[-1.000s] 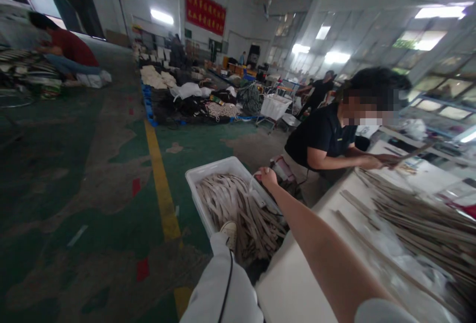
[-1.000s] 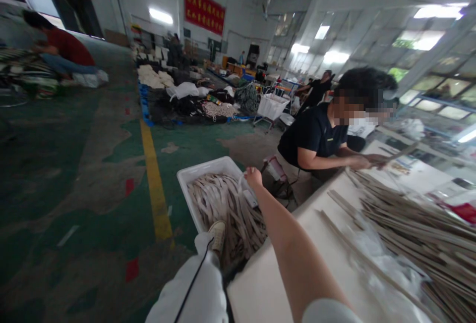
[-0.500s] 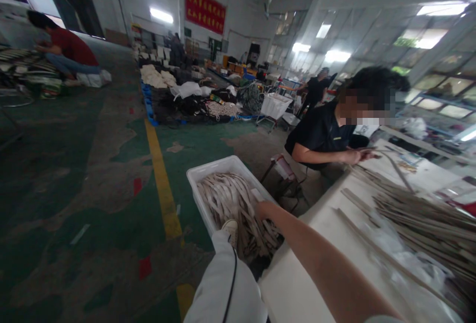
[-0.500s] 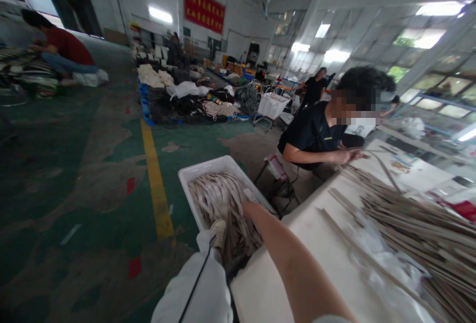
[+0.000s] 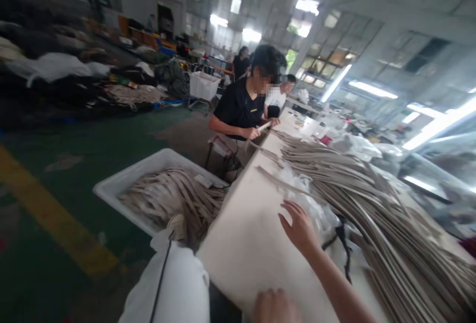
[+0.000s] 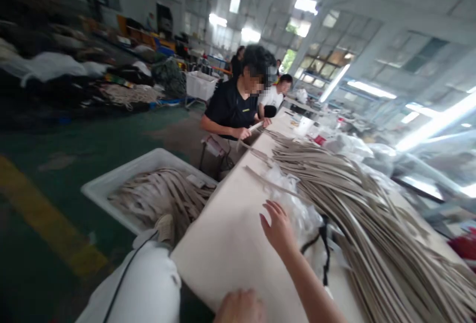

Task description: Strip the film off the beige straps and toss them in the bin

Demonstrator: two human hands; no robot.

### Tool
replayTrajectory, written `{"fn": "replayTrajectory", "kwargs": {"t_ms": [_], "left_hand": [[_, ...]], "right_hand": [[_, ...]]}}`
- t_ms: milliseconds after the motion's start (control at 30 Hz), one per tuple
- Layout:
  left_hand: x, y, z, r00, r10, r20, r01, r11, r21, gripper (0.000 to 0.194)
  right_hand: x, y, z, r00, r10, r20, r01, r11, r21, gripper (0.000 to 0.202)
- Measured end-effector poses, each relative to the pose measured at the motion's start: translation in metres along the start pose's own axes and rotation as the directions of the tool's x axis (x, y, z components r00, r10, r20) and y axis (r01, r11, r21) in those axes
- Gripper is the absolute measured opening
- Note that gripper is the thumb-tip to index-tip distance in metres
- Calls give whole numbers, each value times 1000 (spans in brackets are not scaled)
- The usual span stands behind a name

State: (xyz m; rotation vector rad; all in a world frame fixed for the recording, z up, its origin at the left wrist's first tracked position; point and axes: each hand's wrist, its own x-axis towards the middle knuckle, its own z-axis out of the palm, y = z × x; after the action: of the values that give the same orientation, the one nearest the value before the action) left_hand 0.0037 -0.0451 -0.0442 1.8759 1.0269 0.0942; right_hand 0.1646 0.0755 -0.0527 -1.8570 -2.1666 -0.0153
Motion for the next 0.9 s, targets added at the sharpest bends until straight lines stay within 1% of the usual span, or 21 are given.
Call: {"fn": "replayTrajectory", "kwargs": {"t_ms": [67, 100, 133, 200, 267, 333, 367, 400, 433, 467, 500, 533, 567, 600, 633, 667, 700, 767, 800, 833, 900], "left_hand": [[-4, 8, -7, 999, -40, 21, 36, 988, 150, 40], [-9, 12, -11, 999, -39, 20, 33, 975, 220, 43], [-14, 15, -15, 1000, -23, 16, 18, 962, 273, 44], [-23, 19, -20, 1000, 9, 11, -12, 946, 323, 43], [-26, 18, -22, 1000, 19, 7, -20, 944, 329, 40], [-22, 13, -22, 999, 33, -41, -20, 957, 289, 39], [-18, 10, -22, 994, 44, -99, -19, 970, 242, 39], [-13, 6, -22, 982, 53, -182, -22, 985, 169, 38], [-7, 4, -23, 958, 47, -283, -30, 998, 62, 37], [-1, 1, -23, 928, 15, -372, -49, 996, -81, 37], [4, -1, -24, 906, -41, -421, -77, 962, -261, 40], [8, -2, -24, 905, -112, -410, -100, 881, -462, 45], [12, -3, -25, 923, -171, -344, -105, 749, -654, 50], [15, -3, -25, 945, -203, -256, -91, 589, -803, 53], [18, -3, -24, 959, -213, -184, -72, 447, -892, 51], [20, -3, -23, 964, -221, -150, -65, 349, -935, 46], [21, -3, -23, 957, -245, -153, -77, 293, -953, 40], [21, -4, -22, 927, -310, -211, -134, 253, -958, 31], [20, -4, -23, 912, -338, -230, -157, 230, -960, 30], [19, -3, -25, 906, -353, -234, -177, 185, -967, 30], [18, 0, -33, 904, -353, -241, -212, 121, -970, 25]], "right_hand": [[-42, 43, -2, 990, 139, -38, -141, 990, -32, 48], [-59, 59, 0, 982, 180, -56, -181, 983, -18, 48], [-73, 71, 2, 976, 204, -77, -203, 979, 9, 45], [-90, 81, 6, 967, 217, -135, -209, 975, 72, 38], [-97, 75, 6, 962, 207, -180, -190, 976, 106, 37], [-100, 57, 2, 963, 180, -200, -156, 979, 130, 36], [-101, 44, 0, 966, 154, -208, -124, 980, 153, 36], [-104, 29, -4, 969, 113, -220, -72, 980, 184, 35], [-107, 13, -8, 970, 46, -238, 8, 976, 219, 35], [-112, -4, -13, 965, -50, -256, 116, 961, 251, 36], [-117, -20, -19, 948, -166, -272, 242, 930, 277, 37], [-123, -36, -25, 917, -282, -283, 364, 882, 299, 39], [-129, -50, -30, 881, -375, -287, 457, 832, 315, 42], [-136, -62, -35, 856, -431, -284, 510, 795, 329, 44], [-142, -71, -38, 847, -455, -275, 528, 776, 345, 45], [-149, -77, -40, 850, -456, -265, 526, 770, 362, 45], [-155, -81, -39, 856, -449, -256, 516, 770, 375, 44], [-170, -84, -33, 869, -432, -240, 494, 770, 403, 39], [-178, -84, -28, 878, -423, -222, 478, 770, 423, 35], [-186, -83, -23, 892, -413, -185, 450, 769, 454, 31], [-202, -82, -16, 918, -393, -50, 351, 747, 564, 23]]}}
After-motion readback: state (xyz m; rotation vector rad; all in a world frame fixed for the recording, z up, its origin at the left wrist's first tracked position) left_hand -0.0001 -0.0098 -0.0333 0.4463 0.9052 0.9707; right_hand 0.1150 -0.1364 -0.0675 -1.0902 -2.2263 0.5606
